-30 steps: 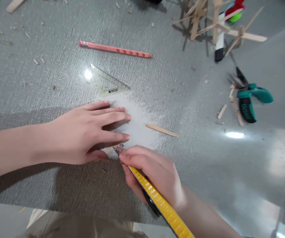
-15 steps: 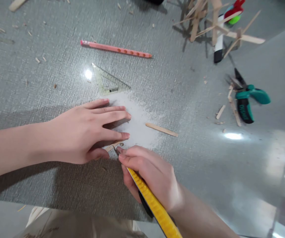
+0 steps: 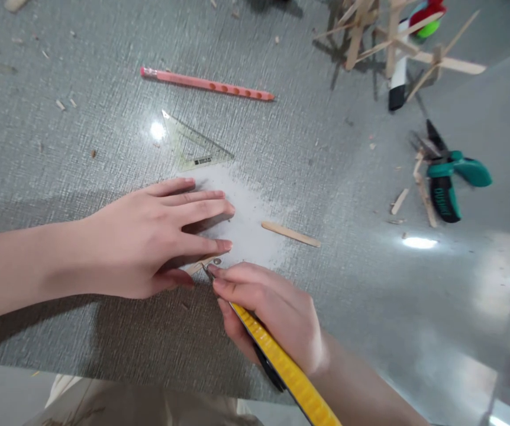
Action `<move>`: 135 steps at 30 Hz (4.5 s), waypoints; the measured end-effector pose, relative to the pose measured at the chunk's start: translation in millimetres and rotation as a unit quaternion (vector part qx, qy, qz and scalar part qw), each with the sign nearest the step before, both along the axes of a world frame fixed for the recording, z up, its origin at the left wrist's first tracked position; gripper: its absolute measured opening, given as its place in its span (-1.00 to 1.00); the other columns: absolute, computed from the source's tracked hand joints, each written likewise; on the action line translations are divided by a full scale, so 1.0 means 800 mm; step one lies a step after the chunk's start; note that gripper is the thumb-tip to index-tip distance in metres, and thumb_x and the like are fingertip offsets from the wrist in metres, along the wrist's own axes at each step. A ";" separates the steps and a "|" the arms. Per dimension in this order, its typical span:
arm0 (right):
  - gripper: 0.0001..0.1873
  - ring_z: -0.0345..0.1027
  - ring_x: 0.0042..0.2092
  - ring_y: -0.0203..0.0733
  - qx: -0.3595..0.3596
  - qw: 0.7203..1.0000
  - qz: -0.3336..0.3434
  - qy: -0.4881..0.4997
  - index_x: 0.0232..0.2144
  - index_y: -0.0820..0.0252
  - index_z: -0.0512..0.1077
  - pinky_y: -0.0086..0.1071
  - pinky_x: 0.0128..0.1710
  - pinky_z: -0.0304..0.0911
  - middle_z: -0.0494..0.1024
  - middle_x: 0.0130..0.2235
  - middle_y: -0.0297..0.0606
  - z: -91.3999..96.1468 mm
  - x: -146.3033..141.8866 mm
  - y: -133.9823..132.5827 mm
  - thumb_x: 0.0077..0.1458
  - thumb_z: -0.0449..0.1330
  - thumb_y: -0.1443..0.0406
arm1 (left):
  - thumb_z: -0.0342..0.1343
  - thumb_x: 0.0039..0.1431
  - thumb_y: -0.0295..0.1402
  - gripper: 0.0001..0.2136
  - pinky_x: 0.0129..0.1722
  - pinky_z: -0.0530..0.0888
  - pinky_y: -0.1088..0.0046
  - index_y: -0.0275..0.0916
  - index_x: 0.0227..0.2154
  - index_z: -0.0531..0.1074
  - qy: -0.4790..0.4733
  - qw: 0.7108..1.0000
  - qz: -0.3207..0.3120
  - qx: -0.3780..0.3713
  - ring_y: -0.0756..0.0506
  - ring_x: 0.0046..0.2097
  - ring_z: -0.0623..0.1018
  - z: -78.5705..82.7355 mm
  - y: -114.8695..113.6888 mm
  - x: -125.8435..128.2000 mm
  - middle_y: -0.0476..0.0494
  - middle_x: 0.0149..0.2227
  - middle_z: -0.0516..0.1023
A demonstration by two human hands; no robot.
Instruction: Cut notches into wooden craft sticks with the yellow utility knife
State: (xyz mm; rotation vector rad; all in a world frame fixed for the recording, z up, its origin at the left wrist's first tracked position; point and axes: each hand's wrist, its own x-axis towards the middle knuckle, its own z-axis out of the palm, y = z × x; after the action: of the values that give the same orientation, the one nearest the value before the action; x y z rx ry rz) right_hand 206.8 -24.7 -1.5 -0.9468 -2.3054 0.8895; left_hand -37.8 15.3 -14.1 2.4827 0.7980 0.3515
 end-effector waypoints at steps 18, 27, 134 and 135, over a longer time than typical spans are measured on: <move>-0.65 0.61 -0.34 -0.13 -0.009 0.999 -0.007 -0.050 -0.06 0.07 0.39 -0.35 -0.46 0.53 0.61 -0.26 -0.20 0.016 -0.009 -0.009 0.15 0.16 0.50 | 0.24 0.20 -0.24 -0.58 0.45 0.11 0.00 -0.11 0.12 0.52 0.000 1.000 0.008 -0.002 -0.29 0.40 0.28 0.003 -0.001 0.001 -0.26 0.33 0.35; -0.68 0.61 -0.32 -0.17 0.010 0.999 -0.008 -0.034 -0.07 0.17 0.41 -0.38 -0.43 0.53 0.61 -0.24 -0.16 0.007 -0.004 -0.010 0.15 0.18 0.52 | 0.27 0.17 -0.25 -0.58 0.43 0.15 -0.01 -0.13 0.11 0.52 -0.012 1.000 0.010 0.003 -0.30 0.39 0.31 0.000 -0.002 0.001 -0.26 0.32 0.36; -0.73 0.65 -0.30 -0.20 0.029 0.999 -0.040 -0.019 -0.12 0.11 0.45 -0.42 -0.33 0.60 0.68 -0.27 -0.28 0.004 -0.007 -0.008 0.16 0.20 0.50 | 0.29 0.15 -0.18 -0.48 0.44 0.08 -0.05 -0.07 0.19 0.46 0.017 1.000 0.009 0.006 -0.31 0.43 0.23 -0.002 -0.004 0.003 -0.22 0.39 0.28; -0.73 0.65 -0.31 -0.19 0.031 0.998 -0.041 -0.023 -0.12 0.11 0.45 -0.42 -0.35 0.59 0.68 -0.27 -0.26 0.007 -0.009 -0.007 0.16 0.20 0.49 | 0.28 0.15 -0.18 -0.48 0.44 0.08 -0.05 -0.06 0.19 0.46 0.017 1.000 0.009 0.007 -0.30 0.43 0.23 -0.002 -0.004 0.003 -0.22 0.39 0.28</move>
State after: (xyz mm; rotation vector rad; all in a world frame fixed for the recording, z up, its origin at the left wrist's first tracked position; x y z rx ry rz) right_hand 199.7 -30.7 3.9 -1.0377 -2.3005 0.7666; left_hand -35.3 11.9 -15.7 2.5014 0.8346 0.3237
